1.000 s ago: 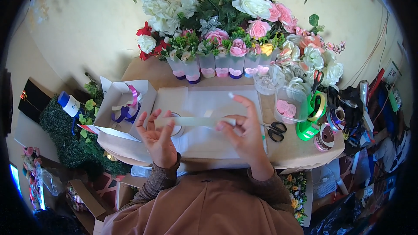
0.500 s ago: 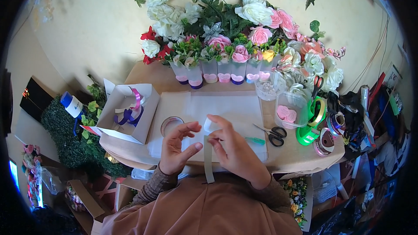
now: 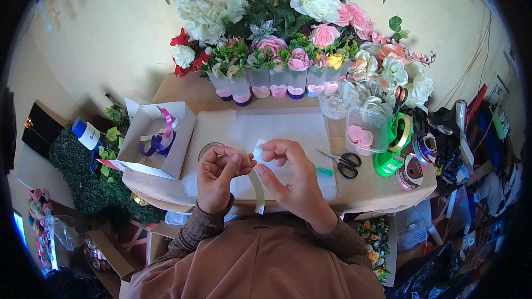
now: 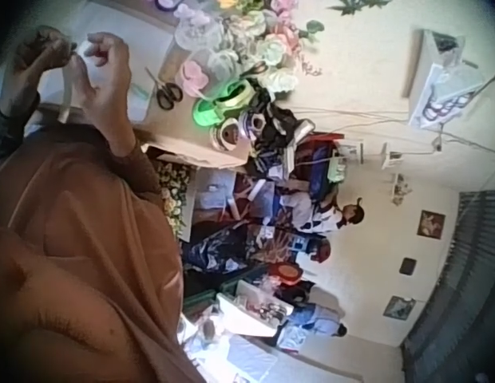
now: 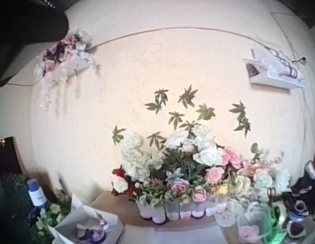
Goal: Preparing an artificial rose arrangement inside a small cup.
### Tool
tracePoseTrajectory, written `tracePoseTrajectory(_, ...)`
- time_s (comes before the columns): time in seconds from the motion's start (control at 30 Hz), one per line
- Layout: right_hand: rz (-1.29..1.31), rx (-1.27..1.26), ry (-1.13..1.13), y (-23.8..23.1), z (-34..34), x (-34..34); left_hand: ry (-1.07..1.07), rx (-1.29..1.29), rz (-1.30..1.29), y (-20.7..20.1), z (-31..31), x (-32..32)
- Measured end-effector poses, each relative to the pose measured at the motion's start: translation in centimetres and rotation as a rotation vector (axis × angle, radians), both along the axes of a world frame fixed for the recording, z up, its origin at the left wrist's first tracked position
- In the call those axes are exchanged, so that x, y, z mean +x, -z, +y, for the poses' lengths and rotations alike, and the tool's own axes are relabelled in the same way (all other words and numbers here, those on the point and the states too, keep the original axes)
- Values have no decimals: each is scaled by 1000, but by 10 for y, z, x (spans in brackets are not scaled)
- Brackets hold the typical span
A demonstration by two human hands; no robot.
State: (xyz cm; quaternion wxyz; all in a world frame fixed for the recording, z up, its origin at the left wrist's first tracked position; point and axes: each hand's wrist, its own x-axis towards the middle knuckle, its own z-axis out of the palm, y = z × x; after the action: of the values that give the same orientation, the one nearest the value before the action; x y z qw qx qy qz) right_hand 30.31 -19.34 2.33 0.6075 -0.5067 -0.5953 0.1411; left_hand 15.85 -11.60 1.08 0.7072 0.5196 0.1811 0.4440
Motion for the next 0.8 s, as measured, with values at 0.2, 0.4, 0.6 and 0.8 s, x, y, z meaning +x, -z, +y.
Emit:
tracePoseTrajectory(0.2,202,-104,-87,5,-1,-5,66,-14,-22,1,-6,4)
tracePoseTrajectory(0.4,291,-84,-17,7,4,-9,133,-3,-31,1,-9,4)
tracePoseTrajectory(0.6,191,-128,-2,4,1,-4,132,14,-22,1,-12,4)
tracePoseTrajectory(0.8,143,-102,23,2,-2,-6,121,35,-23,1,-16,4)
